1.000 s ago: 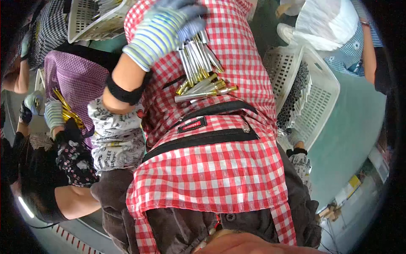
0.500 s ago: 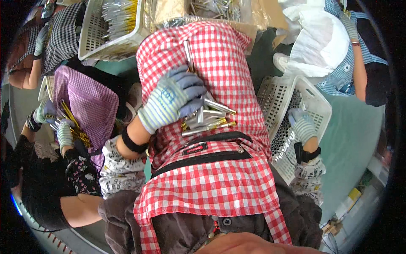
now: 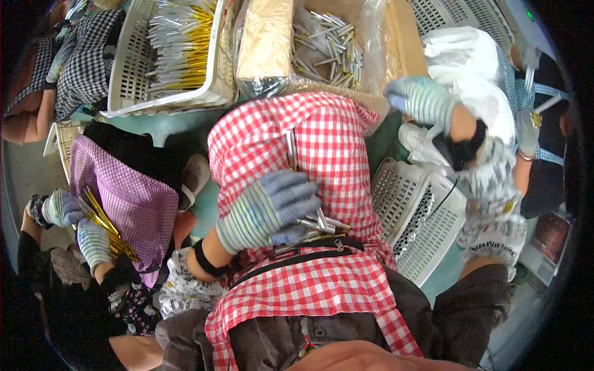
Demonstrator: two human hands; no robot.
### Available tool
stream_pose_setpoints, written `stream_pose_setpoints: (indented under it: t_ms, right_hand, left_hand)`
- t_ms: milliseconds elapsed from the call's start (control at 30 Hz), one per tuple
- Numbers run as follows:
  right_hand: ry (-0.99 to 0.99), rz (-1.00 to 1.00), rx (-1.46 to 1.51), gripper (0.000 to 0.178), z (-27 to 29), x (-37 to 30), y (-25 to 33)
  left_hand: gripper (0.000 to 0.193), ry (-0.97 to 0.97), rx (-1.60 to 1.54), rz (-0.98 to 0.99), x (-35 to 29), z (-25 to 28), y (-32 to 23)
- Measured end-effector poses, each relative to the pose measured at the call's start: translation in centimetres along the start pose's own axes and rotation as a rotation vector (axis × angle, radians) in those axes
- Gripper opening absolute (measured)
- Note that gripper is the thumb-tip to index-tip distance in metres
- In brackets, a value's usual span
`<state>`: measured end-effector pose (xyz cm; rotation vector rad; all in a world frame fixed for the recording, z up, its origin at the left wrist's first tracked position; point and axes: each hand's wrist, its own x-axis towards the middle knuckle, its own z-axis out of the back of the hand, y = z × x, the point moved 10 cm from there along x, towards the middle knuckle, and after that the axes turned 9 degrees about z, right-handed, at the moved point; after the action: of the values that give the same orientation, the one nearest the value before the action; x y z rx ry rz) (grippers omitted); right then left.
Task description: Assembling small plastic and metal components by hand and placing them into baskets while seated.
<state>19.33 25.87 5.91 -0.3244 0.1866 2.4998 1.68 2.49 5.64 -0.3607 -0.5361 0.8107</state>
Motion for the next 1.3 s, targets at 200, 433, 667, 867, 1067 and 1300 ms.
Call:
stream_pose_setpoints:
  t_ms: [200, 433, 667, 867, 1067, 1300]
  right_hand:
    - [0.09, -0.256, -0.24, 0.036, 4.5, 3.5, -7.1]
    - [0.273, -0.339, -0.142, 0.037, -2.5, 3.0, -11.6]
    - [0.638, -0.067, -0.215, 0.031, -17.6, 4.6, -17.7]
    - [0.455, -0.471, 0.07, 0.041, -20.3, 2.8, -20.5]
    - [0.138, -0.514, 0.206, 0.067, -16.1, -0.6, -14.4]
    - [-0.149, -0.334, 0.228, 0.085, -23.6, 0.3, -12.5]
  left_hand:
    - [0.04, 0.081, 0.193, -0.089, 0.2, -1.6, -3.9]
    - [0.034, 0.096, 0.103, -0.157, -1.3, -1.3, -6.5]
    - [0.042, 0.232, 0.124, -0.203, -1.6, -0.3, -8.4]
    - [0.037, 0.495, 0.098, 0.0, -2.4, -0.8, -7.7]
    - [0.035, 0.439, 0.052, 0.059, -2.1, 0.4, -7.8]
    - [0.035, 0.525, 0.185, -0.023, -2.2, -0.4, -8.2]
